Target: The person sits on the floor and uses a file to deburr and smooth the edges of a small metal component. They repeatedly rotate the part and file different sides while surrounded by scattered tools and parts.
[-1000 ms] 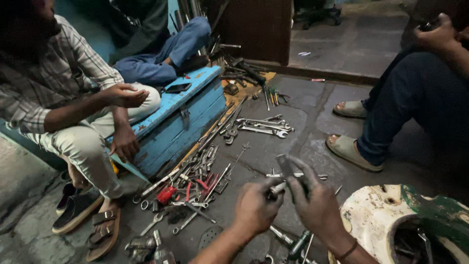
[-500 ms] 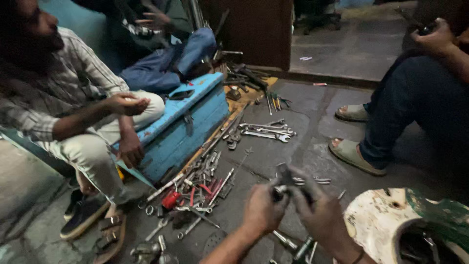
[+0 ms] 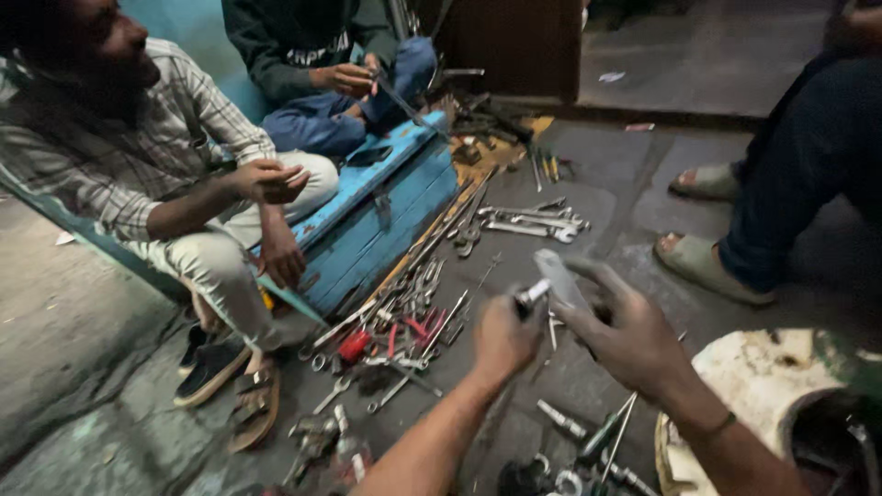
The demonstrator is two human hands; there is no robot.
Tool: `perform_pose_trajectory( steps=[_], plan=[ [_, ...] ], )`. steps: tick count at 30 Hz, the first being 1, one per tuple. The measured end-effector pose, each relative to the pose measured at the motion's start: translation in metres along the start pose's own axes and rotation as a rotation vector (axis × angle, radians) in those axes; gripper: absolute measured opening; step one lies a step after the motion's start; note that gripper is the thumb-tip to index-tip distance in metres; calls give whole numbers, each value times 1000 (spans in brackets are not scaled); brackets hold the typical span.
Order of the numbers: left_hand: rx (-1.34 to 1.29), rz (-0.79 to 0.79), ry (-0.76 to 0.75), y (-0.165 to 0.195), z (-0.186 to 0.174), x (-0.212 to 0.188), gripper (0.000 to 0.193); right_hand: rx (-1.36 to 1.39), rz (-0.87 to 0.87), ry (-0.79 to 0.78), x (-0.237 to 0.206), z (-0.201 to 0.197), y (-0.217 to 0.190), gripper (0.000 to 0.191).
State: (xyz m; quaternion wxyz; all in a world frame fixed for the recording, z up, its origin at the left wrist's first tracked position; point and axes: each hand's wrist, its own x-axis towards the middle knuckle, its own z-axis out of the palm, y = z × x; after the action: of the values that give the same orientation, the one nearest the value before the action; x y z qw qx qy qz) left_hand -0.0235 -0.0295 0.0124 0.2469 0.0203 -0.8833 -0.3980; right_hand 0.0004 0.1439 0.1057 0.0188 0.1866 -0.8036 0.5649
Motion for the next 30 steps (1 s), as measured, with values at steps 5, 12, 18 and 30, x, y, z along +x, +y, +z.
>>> perform_pose_trajectory(
  steps=[5, 12, 18, 30],
  plan=[
    [-291, -51, -61, -7, 2, 19, 29, -289, -793, 500, -3, 0, -58, 45],
    [53, 121, -82, -7, 5, 38, 28, -361, -808, 241, 45, 19, -104, 63],
    [209, 179, -176, -25, 14, 29, 25, -65, -936, 337, 68, 48, -99, 50],
    [347, 188, -82, -24, -36, -5, 22, -524, -755, 407, 64, 44, -121, 47]
  ],
)
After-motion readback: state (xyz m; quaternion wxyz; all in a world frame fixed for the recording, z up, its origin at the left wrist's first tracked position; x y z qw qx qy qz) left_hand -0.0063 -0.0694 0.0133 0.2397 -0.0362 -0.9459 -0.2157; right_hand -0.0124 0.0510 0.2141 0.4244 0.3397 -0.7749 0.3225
